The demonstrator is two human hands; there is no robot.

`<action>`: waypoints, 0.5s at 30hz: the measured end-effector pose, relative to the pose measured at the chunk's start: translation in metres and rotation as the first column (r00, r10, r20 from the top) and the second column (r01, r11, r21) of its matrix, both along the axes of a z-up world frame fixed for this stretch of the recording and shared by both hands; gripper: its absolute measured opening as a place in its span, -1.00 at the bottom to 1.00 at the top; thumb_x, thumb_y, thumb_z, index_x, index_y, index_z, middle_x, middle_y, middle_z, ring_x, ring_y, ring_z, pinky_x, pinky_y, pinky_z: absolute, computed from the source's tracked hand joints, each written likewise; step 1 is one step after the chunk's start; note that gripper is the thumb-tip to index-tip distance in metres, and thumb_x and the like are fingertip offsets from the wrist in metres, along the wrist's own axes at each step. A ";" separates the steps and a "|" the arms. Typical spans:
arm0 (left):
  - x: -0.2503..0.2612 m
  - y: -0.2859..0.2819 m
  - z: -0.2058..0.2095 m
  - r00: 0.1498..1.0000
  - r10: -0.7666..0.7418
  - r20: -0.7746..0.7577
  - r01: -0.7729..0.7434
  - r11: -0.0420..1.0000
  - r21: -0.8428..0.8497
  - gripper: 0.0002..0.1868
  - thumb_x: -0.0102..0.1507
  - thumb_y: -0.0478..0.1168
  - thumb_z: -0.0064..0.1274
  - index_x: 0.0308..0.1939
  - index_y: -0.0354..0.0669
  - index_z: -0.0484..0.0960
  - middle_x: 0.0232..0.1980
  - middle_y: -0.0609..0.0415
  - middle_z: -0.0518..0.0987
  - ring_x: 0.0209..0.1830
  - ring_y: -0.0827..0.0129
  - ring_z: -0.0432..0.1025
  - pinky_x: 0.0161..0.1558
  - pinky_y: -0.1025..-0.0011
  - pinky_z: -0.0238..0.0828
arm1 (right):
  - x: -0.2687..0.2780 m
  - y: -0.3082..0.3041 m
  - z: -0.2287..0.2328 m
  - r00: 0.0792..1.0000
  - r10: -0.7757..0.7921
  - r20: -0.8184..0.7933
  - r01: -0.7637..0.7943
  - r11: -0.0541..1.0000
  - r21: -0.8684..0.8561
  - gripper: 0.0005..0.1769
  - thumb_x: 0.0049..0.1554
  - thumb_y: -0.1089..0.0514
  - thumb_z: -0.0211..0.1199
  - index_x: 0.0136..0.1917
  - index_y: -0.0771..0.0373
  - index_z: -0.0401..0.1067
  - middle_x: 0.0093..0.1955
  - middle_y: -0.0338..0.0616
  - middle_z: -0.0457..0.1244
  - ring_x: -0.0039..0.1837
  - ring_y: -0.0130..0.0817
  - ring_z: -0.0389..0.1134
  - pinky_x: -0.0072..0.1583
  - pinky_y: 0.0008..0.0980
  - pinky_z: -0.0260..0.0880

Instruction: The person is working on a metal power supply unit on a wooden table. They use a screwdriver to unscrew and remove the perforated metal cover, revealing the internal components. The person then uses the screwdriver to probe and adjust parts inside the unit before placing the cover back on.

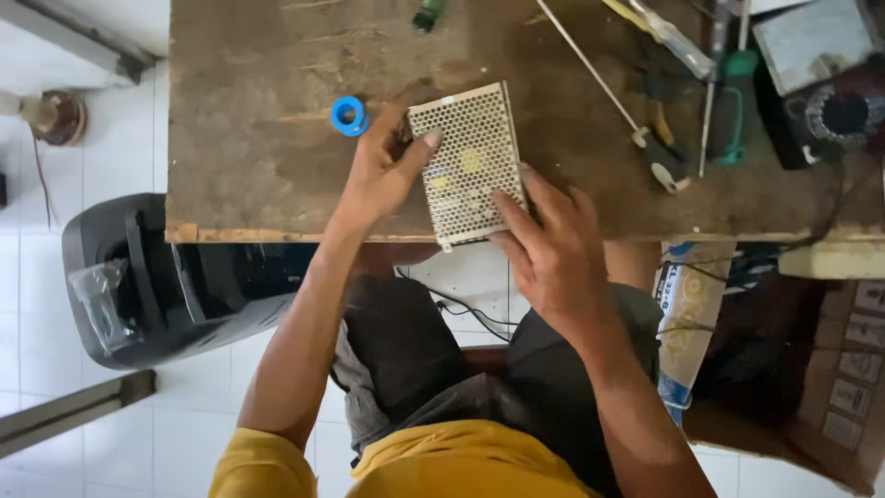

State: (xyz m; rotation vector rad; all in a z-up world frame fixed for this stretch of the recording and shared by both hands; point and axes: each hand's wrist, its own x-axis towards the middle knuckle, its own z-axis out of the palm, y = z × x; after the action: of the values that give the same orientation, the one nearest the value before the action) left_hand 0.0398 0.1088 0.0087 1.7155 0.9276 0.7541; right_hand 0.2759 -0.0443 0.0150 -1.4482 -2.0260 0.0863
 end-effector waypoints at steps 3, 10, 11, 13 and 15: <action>-0.001 0.005 -0.020 0.991 0.095 0.091 -0.093 0.995 -0.019 -0.49 0.53 -0.08 0.17 0.50 -0.20 0.51 0.12 0.21 0.56 -0.29 0.60 0.19 -0.18 0.50 0.32 | -0.002 -0.003 0.003 1.000 -0.006 -0.017 0.006 1.000 -0.008 -0.54 0.38 0.23 0.40 0.50 0.32 0.45 0.62 0.27 0.24 0.45 0.19 0.42 0.38 0.19 0.29; 0.019 -0.029 -0.013 0.963 0.270 -0.009 -0.264 0.948 0.179 -0.41 0.40 -0.03 0.41 0.45 -0.11 0.62 0.29 -0.36 0.68 0.40 -0.40 0.52 0.43 -0.27 0.42 | -0.035 -0.007 0.027 0.992 -0.114 -0.044 0.111 0.992 -0.064 -0.35 0.35 -0.14 0.29 0.45 0.44 0.50 0.56 0.53 0.16 0.50 0.50 0.25 0.40 0.40 0.23; 0.021 -0.032 -0.013 0.959 0.278 -0.048 -0.269 0.952 0.146 -0.44 0.40 0.01 0.33 0.42 -0.10 0.62 0.24 -0.14 0.68 0.36 -0.06 0.50 0.34 0.01 0.43 | -0.045 -0.005 0.029 0.968 -0.191 0.162 0.207 0.974 -0.091 -0.11 0.20 -0.31 0.43 0.53 0.37 0.39 0.61 0.49 0.14 0.57 0.42 0.21 0.43 0.35 0.25; 0.023 -0.037 -0.017 0.957 0.278 -0.081 -0.270 0.957 0.103 -0.47 0.41 0.06 0.26 0.39 -0.08 0.63 0.19 0.08 0.68 0.31 0.27 0.47 0.25 0.29 0.43 | -0.052 -0.001 0.025 0.893 -0.253 0.371 0.310 0.945 -0.101 0.17 0.05 -0.49 0.58 0.61 0.31 0.29 0.67 0.45 0.11 0.63 0.34 0.17 0.45 0.30 0.26; 0.016 -0.037 -0.023 0.974 0.208 -0.094 -0.201 0.977 0.070 -0.35 0.43 0.10 0.19 0.52 -0.09 0.49 0.33 -0.15 0.66 0.41 0.12 0.55 0.40 0.18 0.44 | -0.050 0.011 0.015 0.915 -0.294 0.277 0.333 0.937 -0.105 0.05 0.06 -0.21 0.56 0.63 0.31 0.29 0.67 0.57 0.05 0.59 0.55 0.16 0.53 0.41 0.19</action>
State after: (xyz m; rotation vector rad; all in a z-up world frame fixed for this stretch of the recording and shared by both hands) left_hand 0.0557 0.0722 -0.0143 1.7411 1.1757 0.8431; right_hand 0.2256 -0.0337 0.0299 -1.9525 -1.9891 -0.0921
